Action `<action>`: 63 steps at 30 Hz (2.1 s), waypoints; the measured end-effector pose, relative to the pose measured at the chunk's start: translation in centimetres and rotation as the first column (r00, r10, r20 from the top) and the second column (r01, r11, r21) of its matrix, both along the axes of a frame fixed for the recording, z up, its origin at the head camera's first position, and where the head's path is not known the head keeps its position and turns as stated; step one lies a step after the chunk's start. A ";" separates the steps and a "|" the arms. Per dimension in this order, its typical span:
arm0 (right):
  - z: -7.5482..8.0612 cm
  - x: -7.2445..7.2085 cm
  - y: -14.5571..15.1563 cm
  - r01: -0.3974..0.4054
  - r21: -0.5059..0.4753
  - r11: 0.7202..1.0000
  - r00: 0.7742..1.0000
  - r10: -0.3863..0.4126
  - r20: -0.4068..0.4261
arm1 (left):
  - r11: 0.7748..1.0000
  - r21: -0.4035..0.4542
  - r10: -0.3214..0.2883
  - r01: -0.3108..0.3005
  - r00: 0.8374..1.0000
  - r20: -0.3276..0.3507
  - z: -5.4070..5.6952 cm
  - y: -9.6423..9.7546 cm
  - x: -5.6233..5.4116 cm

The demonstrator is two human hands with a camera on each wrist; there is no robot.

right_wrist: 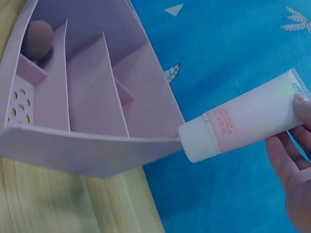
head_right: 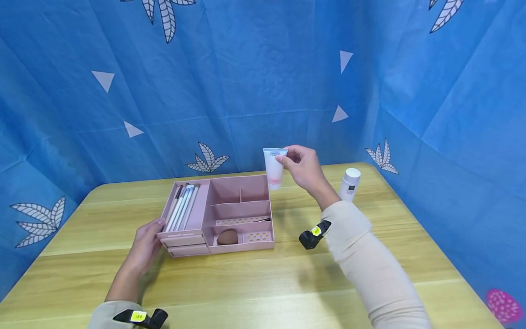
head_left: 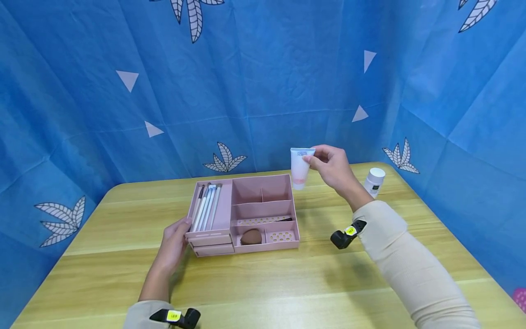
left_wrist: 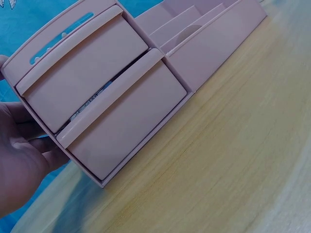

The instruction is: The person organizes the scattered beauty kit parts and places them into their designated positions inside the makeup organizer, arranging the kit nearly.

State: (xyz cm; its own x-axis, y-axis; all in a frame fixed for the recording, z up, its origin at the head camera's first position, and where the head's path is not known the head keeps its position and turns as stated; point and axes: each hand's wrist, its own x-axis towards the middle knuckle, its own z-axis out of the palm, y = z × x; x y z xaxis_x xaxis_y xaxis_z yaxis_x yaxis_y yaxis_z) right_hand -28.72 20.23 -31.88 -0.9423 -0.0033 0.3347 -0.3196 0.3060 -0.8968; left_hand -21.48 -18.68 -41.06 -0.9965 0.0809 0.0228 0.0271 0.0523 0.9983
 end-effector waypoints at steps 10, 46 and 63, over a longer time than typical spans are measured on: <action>-0.2 -0.3 -2.3 -0.085 -0.029 0.996 0.996 0.085 0.000 | 1.000 0.000 0.010 -0.010 1.000 0.008 0.0 0.0 0.0; -4.3 -2.4 -10.7 -0.083 -0.003 0.997 0.997 0.083 0.000 | 1.000 0.016 0.003 -0.002 1.000 -0.005 -0.3 -0.1 -0.1; -6.1 -2.3 -12.5 -0.099 0.068 0.993 0.992 0.093 0.084 | 1.000 -0.003 0.001 -0.001 1.000 -0.014 -0.1 -0.1 0.0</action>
State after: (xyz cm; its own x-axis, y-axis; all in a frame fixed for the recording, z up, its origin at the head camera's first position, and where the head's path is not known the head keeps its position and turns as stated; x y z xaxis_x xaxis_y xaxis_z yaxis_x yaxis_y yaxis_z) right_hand -31.02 7.73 -38.02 -0.9603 -0.1166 0.2536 -0.2785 0.3422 -0.8974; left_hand -21.44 -18.80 -41.19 -0.9961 0.0801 0.0364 0.0409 0.0552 0.9976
